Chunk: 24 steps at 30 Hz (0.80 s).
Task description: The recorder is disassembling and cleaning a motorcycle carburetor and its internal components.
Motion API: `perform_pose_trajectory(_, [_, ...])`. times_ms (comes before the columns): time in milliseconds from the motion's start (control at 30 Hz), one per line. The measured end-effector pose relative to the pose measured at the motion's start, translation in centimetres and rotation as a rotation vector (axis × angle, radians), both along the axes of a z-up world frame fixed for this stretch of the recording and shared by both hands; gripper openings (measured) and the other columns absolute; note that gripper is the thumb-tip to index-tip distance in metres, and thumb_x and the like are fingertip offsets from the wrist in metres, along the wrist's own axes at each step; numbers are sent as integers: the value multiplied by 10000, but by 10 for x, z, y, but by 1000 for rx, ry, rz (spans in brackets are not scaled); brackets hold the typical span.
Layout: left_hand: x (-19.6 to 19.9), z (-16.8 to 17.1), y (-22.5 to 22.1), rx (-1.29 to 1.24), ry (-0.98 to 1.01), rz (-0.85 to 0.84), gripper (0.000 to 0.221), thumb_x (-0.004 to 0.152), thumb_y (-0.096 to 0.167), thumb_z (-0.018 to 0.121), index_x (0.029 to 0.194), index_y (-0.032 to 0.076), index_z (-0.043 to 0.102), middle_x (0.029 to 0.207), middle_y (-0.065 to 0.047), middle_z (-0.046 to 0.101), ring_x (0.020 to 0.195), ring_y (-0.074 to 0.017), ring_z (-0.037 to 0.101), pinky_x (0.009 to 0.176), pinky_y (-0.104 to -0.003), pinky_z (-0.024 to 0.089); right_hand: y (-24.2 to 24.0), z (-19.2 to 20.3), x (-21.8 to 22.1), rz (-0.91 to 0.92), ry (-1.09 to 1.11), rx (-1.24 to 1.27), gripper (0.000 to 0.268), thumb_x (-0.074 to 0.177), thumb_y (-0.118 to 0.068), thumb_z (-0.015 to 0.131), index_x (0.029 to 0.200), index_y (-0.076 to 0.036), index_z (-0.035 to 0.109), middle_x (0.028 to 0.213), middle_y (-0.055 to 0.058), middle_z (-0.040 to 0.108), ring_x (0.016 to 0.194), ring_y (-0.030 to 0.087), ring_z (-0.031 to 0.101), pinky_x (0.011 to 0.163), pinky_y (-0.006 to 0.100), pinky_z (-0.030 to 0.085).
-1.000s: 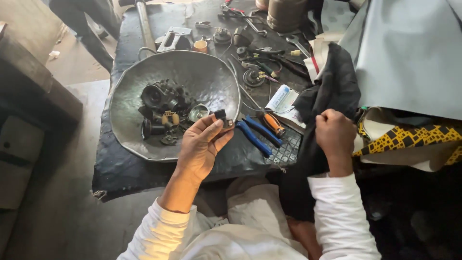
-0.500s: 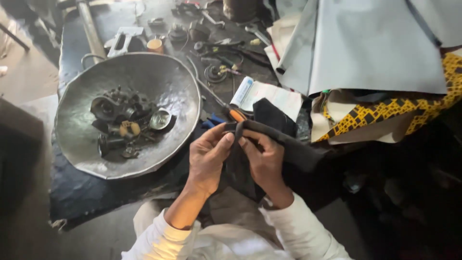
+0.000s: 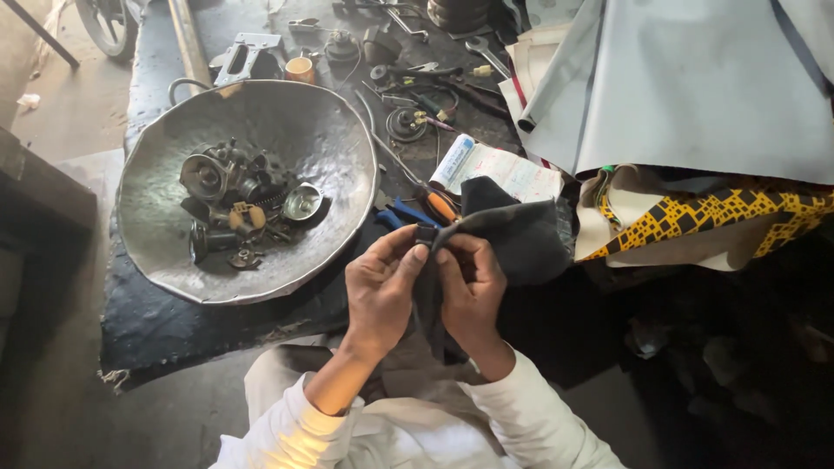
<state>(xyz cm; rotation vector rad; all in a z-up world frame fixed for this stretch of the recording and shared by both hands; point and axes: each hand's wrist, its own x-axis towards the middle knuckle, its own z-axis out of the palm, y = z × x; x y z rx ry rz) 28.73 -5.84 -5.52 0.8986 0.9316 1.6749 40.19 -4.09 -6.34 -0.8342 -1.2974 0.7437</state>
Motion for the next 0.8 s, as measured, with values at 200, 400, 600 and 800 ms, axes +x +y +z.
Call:
perform_pose_trajectory(200, [-15,0,-2,4,-133,9,332,990,29,645,1302,-84,635,1060,-66,738,925,-98,677,861,-227,567,7,-41,31,171,-91,-192,139,953,-76,724,1073,-13,695,892,14,715,789,50,615,702,217,521])
perform_pose_trajectory(400, [-13,-8,-5,13,146,-91,374,976,-35,676,1345,-81,636,1108,-66,700,957,-101,632,854,-230,531,12,12,25,380,176,-299,239,932,-98,714,1151,-4,703,998,-10,734,877,48,643,786,201,530])
perform_pose_trajectory(600, [-22,-2,-8,95,64,-60,519,901,-86,697,1388,-56,517,1207,-69,664,1078,-112,652,943,-246,559,4,-24,22,348,-31,-312,197,926,-98,791,1062,26,721,882,10,707,787,49,588,693,220,499])
perform_pose_trajectory(800, [-24,-16,-15,24,33,-182,487,998,-20,650,1462,-86,520,1176,-101,691,1044,-124,642,933,-250,549,-12,-14,27,164,-311,-25,193,894,-89,788,1046,-1,707,942,65,765,846,92,724,761,238,565])
